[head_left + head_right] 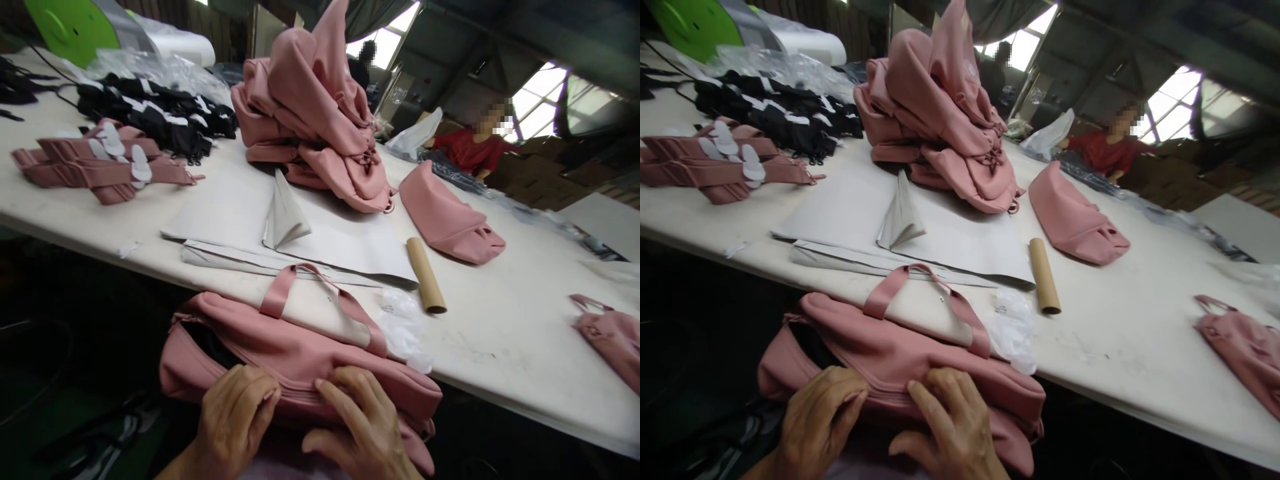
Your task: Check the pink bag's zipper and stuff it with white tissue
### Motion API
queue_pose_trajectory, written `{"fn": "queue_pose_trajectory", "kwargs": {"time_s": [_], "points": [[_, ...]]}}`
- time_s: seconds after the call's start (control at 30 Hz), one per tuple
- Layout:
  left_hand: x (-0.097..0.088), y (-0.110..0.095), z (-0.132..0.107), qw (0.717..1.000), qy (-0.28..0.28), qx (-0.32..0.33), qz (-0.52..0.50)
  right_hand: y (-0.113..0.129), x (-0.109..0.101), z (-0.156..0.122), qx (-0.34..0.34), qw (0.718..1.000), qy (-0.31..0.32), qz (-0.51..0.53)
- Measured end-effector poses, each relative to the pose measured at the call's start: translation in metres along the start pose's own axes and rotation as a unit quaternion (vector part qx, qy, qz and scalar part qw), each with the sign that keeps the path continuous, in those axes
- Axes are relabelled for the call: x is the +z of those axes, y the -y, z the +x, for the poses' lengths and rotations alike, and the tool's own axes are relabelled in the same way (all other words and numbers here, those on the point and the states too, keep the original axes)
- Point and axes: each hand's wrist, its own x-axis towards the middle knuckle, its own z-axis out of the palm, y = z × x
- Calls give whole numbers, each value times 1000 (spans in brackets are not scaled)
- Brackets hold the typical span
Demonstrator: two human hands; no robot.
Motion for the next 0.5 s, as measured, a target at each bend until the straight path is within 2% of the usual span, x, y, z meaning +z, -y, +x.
{"fn": "queue_pose_trajectory", "kwargs": {"time_s": [0.1, 0.23, 0.3, 0.4, 0.5], "points": [[-6, 5, -6, 1000, 7, -3, -29, -6, 15, -19, 13, 998, -38, -57], [-14, 18, -10, 999, -22, -17, 32, -17, 19, -28, 16, 999, -34, -15], [-19, 30, -12, 994, -51, -62, 71, -24, 13, -23, -2, 999, -41, -17], [-31, 53, -17, 976, -81, -169, 115, -32, 6, -17, -15, 998, -52, -27], [-45, 70, -26, 959, -70, -245, 125, -35, 7, -19, -15, 998, -51, -35]]}}
